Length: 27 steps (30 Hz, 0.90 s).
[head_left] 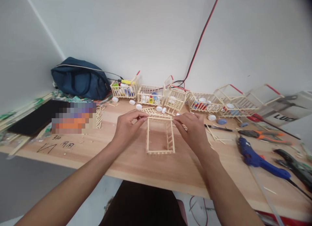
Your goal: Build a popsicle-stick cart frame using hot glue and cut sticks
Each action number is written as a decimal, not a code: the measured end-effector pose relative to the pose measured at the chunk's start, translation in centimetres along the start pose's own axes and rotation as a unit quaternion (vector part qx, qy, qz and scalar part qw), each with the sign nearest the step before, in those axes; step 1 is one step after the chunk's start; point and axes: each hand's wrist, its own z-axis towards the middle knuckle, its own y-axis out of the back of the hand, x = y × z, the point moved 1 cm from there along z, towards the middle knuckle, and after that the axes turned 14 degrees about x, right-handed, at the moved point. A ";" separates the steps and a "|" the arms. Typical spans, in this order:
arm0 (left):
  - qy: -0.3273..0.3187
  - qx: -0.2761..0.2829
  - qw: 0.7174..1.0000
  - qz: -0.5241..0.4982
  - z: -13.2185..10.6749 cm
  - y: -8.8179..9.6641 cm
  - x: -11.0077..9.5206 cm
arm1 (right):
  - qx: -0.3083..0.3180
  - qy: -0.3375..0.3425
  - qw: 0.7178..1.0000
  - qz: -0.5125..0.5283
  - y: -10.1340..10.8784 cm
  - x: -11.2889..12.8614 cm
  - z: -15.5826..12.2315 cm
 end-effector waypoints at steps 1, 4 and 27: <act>0.007 -0.003 1.000 -0.005 0.0 -0.1 0.0 | -0.001 -0.001 1.000 -0.002 0.0 0.0 0.0; 0.024 -0.008 1.000 -0.014 0.0 -0.2 0.1 | -0.004 -0.002 1.000 -0.006 0.1 0.1 0.0; 0.013 -0.011 1.000 0.004 0.0 -0.3 0.2 | -0.003 -0.008 1.000 -0.013 0.1 0.3 -0.1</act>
